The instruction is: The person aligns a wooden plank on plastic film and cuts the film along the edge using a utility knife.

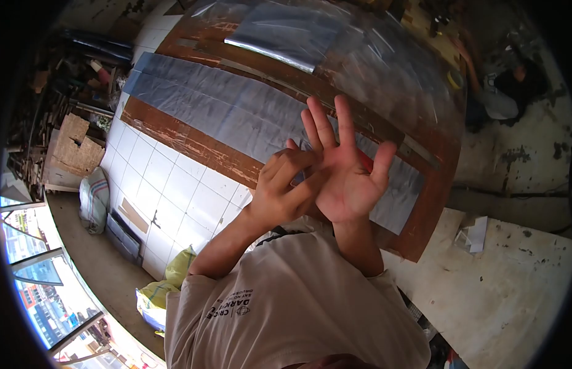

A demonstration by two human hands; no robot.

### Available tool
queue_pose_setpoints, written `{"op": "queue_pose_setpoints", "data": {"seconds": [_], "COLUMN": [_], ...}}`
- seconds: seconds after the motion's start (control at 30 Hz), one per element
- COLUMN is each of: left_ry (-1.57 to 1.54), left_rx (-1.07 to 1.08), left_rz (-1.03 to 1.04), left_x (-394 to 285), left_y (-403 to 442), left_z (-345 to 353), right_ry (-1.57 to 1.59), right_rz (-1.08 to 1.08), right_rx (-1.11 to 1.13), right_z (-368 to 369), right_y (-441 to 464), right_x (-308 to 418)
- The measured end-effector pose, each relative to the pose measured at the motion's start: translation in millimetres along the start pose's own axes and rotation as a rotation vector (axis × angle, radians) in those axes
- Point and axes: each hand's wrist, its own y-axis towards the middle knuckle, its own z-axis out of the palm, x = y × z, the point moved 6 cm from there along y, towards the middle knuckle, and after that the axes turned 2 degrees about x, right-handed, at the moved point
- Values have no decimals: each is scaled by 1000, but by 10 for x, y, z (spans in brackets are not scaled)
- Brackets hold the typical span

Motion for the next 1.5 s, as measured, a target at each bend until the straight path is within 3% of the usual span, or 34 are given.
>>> {"op": "queue_pose_setpoints", "data": {"seconds": [0.83,1.1,1.17,1.23,1.3,1.5], "left_ry": [21,36,-61,-160,-36,-164], "left_rx": [3,-82,-143,-203,-153,101], "left_rz": [-24,-40,-165,-289,-316,-392], "left_x": [-47,-18,-6,67,140,349], "left_y": [-8,-99,-97,-79,-16,85], "left_z": [48,48,30,-21,-92,-95], "right_ry": [149,171,-61,-99,-135,-380], "right_rz": [-1,5,0,7,13,96], "right_rx": [43,46,86,91,94,67], "right_z": [10,-23,-41,-68,-71,-136], "right_y": [3,13,12,15,6,-18], "right_x": [39,1,-8,-15,-17,-85]}}
